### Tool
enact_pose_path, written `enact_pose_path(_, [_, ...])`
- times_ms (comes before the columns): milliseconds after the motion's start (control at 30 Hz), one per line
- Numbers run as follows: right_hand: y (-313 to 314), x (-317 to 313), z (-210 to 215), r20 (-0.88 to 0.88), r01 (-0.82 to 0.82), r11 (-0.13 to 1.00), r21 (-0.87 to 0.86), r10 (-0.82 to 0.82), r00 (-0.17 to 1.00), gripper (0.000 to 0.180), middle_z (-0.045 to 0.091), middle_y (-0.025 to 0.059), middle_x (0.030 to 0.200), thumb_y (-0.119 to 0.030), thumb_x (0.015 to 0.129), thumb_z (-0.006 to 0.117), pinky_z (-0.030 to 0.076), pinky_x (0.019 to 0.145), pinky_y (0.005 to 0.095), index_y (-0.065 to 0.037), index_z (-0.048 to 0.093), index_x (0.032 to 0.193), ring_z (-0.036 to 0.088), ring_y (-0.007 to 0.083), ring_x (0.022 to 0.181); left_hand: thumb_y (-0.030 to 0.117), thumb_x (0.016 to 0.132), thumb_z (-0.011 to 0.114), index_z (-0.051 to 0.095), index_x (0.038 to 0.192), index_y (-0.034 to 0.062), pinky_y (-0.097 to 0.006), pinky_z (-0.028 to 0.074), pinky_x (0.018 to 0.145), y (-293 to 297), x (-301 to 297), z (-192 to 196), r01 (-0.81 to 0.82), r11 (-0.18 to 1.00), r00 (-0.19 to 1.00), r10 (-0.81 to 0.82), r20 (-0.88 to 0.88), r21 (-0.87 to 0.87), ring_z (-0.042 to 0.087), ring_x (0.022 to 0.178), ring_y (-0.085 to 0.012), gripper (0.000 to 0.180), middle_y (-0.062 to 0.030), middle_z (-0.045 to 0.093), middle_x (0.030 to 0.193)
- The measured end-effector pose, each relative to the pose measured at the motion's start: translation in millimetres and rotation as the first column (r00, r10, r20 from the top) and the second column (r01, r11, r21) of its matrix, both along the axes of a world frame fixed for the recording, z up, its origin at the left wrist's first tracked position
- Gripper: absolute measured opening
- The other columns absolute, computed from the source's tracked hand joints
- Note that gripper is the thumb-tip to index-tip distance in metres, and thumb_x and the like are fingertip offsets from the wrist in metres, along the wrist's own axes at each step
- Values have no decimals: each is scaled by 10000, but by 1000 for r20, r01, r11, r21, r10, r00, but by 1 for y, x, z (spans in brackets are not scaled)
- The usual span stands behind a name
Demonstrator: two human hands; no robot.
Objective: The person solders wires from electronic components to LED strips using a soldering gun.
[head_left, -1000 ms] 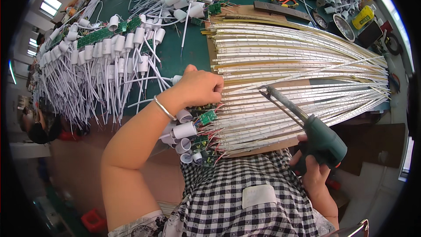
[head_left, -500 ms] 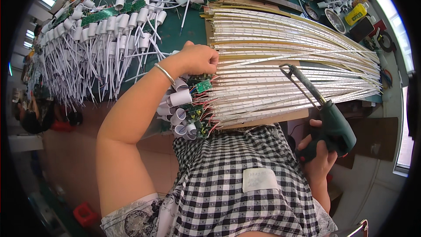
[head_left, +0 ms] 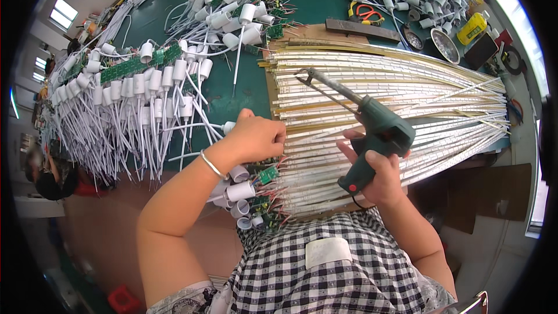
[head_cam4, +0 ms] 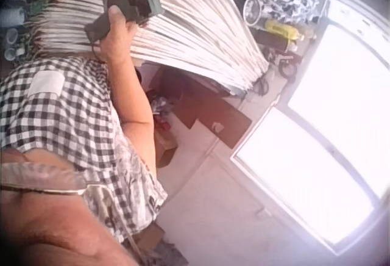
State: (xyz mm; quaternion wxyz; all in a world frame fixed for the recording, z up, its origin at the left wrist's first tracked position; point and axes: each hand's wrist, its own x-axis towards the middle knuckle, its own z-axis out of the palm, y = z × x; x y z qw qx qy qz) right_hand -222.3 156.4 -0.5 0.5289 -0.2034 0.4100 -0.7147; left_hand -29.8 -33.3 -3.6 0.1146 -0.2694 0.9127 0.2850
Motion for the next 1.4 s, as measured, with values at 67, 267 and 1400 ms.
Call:
enact_pose_path(67, [-10,1,-8,13,-28,999,28,28,1000,666,458,145,1341,-137,794,619,377,1078,559,-4,348,1388,483,302,1223,231,750,628,620,748,156,-344,287,845,1,2,5,6,1000,1000,-6,25,4,566,646,-167,76,19,593,616])
enact_pose_path(267, [-18,3,-18,-11,-91,995,51,91,996,660,518,180,1248,-174,795,620,340,1109,551,-8,361,1379,466,299,1251,180,745,620,605,712,138,-350,307,848,1,1,12,3,1000,1000,-3,-29,9,554,663,-179,55,15,584,615])
enact_pose_path(1400, [-16,3,-19,-92,-111,985,130,124,988,787,418,174,1380,-271,787,689,304,1129,528,-57,300,1438,413,280,1305,158,743,624,623,705,138,-359,285,839,-5,-1,14,14,999,1000,-13,-16,51,541,650,-168,43,18,571,593])
